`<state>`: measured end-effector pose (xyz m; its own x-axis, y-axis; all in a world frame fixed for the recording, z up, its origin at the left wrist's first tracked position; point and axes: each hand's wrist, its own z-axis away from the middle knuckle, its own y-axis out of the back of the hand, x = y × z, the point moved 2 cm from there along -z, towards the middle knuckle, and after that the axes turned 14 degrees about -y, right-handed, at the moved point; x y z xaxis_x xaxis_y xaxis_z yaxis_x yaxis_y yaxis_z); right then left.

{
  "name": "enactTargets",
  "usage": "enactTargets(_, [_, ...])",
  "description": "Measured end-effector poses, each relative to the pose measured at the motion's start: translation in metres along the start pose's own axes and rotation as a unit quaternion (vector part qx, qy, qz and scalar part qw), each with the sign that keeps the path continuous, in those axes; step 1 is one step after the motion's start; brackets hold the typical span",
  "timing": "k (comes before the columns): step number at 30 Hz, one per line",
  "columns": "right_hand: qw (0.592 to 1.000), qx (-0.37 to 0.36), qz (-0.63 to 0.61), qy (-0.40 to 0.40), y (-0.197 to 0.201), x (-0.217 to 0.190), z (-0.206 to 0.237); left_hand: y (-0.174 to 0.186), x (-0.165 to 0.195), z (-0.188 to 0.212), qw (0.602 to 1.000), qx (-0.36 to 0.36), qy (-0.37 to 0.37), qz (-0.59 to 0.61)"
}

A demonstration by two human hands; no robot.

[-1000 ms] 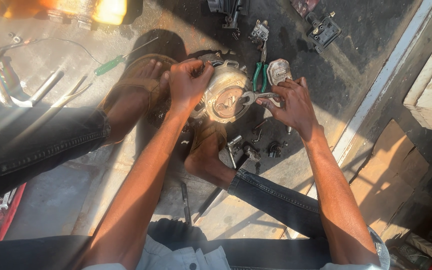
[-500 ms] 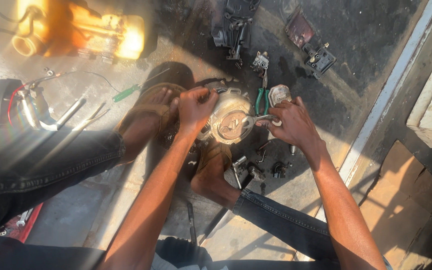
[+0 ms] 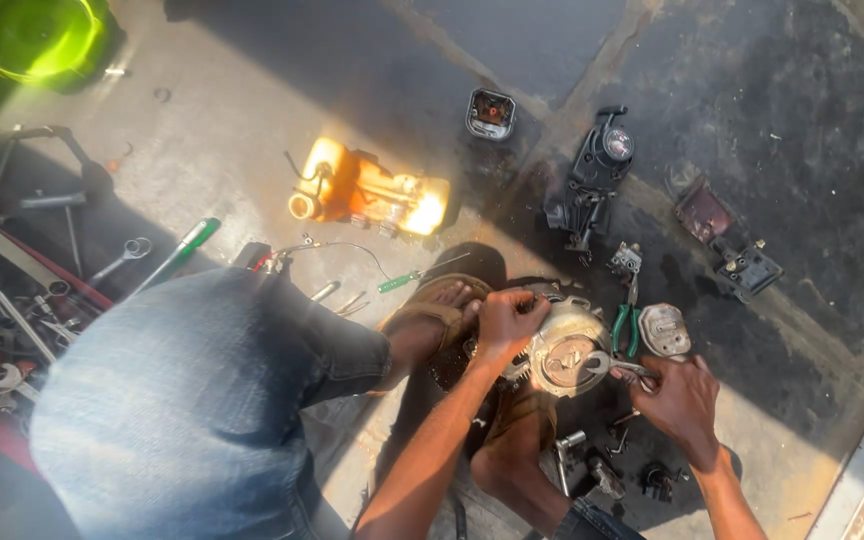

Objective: The person is repairing a small engine, likely from a motorcycle or similar vehicle. They use a wrench to tighten bolts on the engine casing and handle various engine parts and tools on the floor.

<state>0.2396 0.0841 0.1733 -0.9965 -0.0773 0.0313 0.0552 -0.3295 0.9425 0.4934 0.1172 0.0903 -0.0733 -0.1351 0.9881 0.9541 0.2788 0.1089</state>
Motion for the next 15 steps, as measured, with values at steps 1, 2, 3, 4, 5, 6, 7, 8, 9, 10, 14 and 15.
enactTargets(1, [1.000,0.006,0.003,-0.012,-0.006,0.003,0.001,0.003,0.002,0.003,1.000,-0.003,-0.005,0.001])
enactTargets(2, [1.000,0.012,0.007,-0.026,-0.010,0.005,0.003,0.006,0.003,0.004,1.000,-0.007,-0.011,0.002])
enactTargets(3, [0.999,0.006,0.010,-0.039,-0.014,0.008,0.005,0.010,0.003,0.005,1.000,-0.010,-0.018,0.003])
enactTargets(4, [0.999,0.000,0.012,-0.051,-0.016,0.007,0.005,0.014,0.005,0.003,0.999,-0.002,-0.039,-0.003])
enactTargets(5, [0.998,-0.008,0.014,-0.061,-0.018,0.005,0.004,0.017,0.007,0.001,0.998,0.007,-0.058,-0.008])
enactTargets(6, [0.998,-0.014,0.017,-0.062,-0.019,0.003,0.006,0.019,0.007,0.004,0.997,0.014,-0.076,-0.012])
enactTargets(7, [0.998,-0.020,0.019,-0.065,-0.017,0.000,0.008,0.022,0.007,0.006,0.998,0.000,-0.058,-0.013])
enactTargets(8, [0.997,-0.023,0.022,-0.068,-0.012,-0.003,0.008,0.024,0.008,0.004,0.999,-0.014,-0.042,-0.012])
enactTargets(9, [0.998,-0.009,0.016,-0.058,-0.003,-0.008,0.010,0.024,0.010,0.001,0.999,-0.026,-0.027,-0.010])
enactTargets(10, [0.999,0.003,0.010,-0.047,0.004,-0.018,0.013,0.027,0.012,0.001,0.999,-0.013,-0.046,0.004])
enactTargets(14, [0.999,-0.001,0.016,-0.050,0.039,-0.063,0.023,0.032,0.013,0.004,0.992,0.039,-0.117,0.022])
enactTargets(15, [0.998,0.002,0.018,-0.052,0.003,-0.123,0.018,0.030,0.013,0.002,0.989,0.050,-0.137,0.018])
